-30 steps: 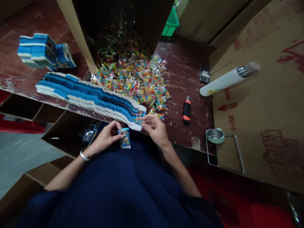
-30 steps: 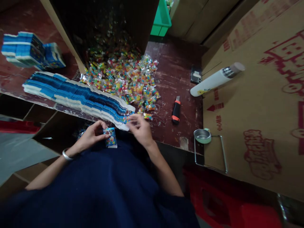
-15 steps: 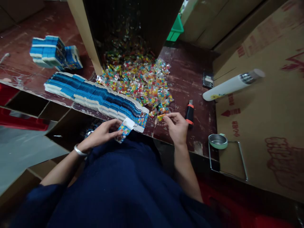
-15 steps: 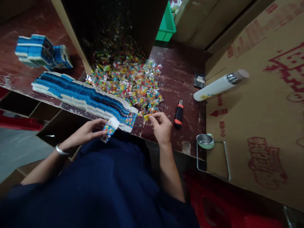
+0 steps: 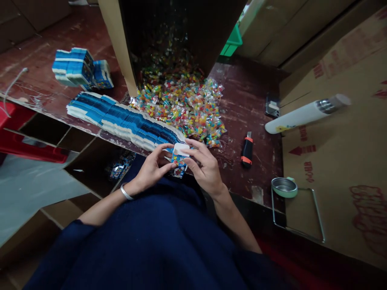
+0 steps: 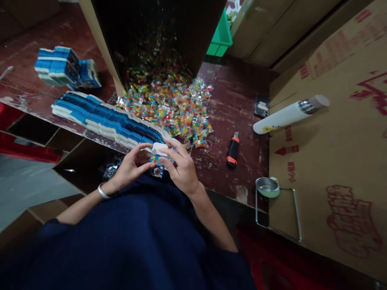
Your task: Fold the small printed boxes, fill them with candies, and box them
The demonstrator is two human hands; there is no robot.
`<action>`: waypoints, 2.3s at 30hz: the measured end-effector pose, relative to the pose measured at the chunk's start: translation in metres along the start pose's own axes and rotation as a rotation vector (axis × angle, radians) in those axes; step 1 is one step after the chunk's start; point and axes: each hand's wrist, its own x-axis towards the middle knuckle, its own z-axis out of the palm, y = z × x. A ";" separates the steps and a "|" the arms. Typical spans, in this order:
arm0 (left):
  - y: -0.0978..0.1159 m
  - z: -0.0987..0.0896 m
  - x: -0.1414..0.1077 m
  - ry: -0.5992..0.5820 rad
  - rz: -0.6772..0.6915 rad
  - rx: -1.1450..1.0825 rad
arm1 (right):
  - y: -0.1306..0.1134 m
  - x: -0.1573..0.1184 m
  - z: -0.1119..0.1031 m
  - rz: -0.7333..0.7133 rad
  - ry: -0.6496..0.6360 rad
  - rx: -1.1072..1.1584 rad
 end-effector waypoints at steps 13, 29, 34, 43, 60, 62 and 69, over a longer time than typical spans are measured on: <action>-0.005 0.004 -0.006 0.001 0.029 -0.043 | 0.011 -0.013 0.036 0.104 0.205 0.290; -0.003 -0.002 -0.004 0.004 0.040 0.077 | 0.013 0.019 0.016 0.417 -0.054 0.426; -0.001 -0.003 -0.006 -0.010 0.033 0.059 | 0.010 0.017 0.019 0.294 -0.019 0.373; 0.010 -0.029 -0.013 0.015 0.066 0.250 | 0.018 0.004 0.003 0.204 -0.019 0.270; 0.025 -0.073 -0.018 -0.024 -0.057 0.475 | 0.059 -0.034 -0.005 -0.076 -0.240 -0.386; 0.020 -0.056 -0.013 -0.101 -0.117 0.281 | 0.058 -0.038 -0.008 -0.133 -0.111 -0.382; 0.001 -0.003 0.009 -0.186 -0.395 -0.440 | 0.032 -0.048 0.001 -0.217 0.149 -0.284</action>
